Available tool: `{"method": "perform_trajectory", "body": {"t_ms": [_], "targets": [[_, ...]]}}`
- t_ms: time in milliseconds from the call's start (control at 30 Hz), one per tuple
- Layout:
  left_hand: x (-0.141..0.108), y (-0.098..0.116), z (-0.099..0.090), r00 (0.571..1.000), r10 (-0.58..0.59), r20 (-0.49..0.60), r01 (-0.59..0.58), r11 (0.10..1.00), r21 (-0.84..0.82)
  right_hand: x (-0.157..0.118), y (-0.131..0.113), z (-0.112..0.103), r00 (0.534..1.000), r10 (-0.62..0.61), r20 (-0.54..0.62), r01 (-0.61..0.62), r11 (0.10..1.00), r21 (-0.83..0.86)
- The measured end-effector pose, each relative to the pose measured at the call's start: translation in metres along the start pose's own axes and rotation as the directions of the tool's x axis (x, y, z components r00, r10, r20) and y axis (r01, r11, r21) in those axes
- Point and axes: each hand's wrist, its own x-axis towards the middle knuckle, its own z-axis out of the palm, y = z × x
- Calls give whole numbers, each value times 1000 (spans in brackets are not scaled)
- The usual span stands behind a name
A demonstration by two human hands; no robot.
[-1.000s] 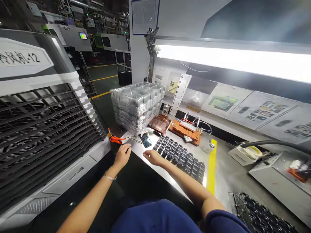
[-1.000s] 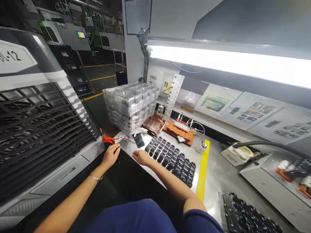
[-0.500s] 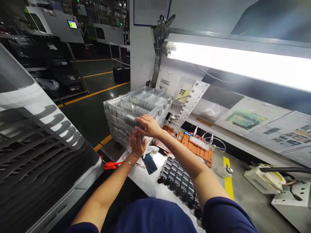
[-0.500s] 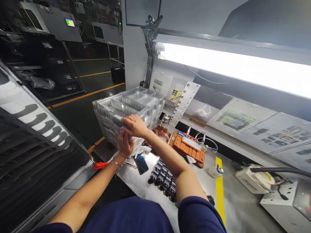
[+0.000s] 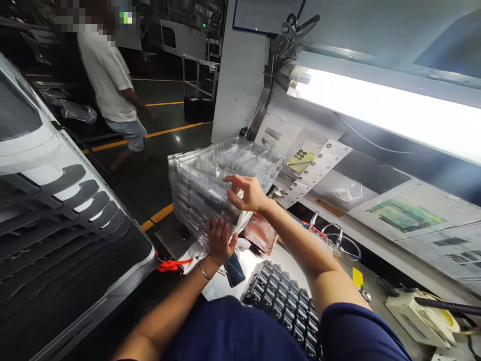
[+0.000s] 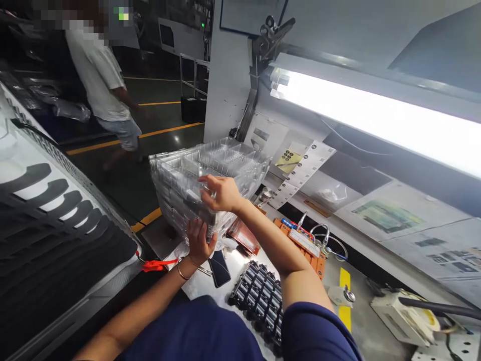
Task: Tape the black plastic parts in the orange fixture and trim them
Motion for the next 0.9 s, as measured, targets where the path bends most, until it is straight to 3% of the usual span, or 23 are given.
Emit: {"method": "perform_trajectory", "body": {"t_ms": [133,233,367,467,533,567,667,733,800,900], "targets": [[12,10,-11,1000,-2,21,1,998,68,3,-2,-13,959,9,282,19,995,-98],[34,15,-24,997,-64,30,63,997,39,16,-2,-20,931,122,343,-49,976,-214],[74,9,-31,989,-13,148,10,1000,20,68,-9,-53,959,256,121,-224,947,-230],[95,1,-24,964,78,254,-92,995,45,118,-25,-97,947,243,-210,-268,958,-100],[99,-2,-18,961,94,260,-108,993,44,146,-34,-122,865,178,-470,-200,980,4],[100,-2,-16,964,85,250,-100,994,45,158,-36,-127,795,160,-585,-162,986,49],[98,-1,-13,976,58,208,-69,996,47,181,-21,-109,569,274,-775,-145,961,234],[98,-1,-14,980,65,187,-74,996,39,190,2,-76,514,469,-718,-191,879,437],[98,-1,-15,984,81,161,-87,996,30,195,28,-47,444,697,-563,-241,698,674],[98,-3,-15,985,91,144,-96,995,24,202,54,-37,379,791,-479,-228,582,781]]}}
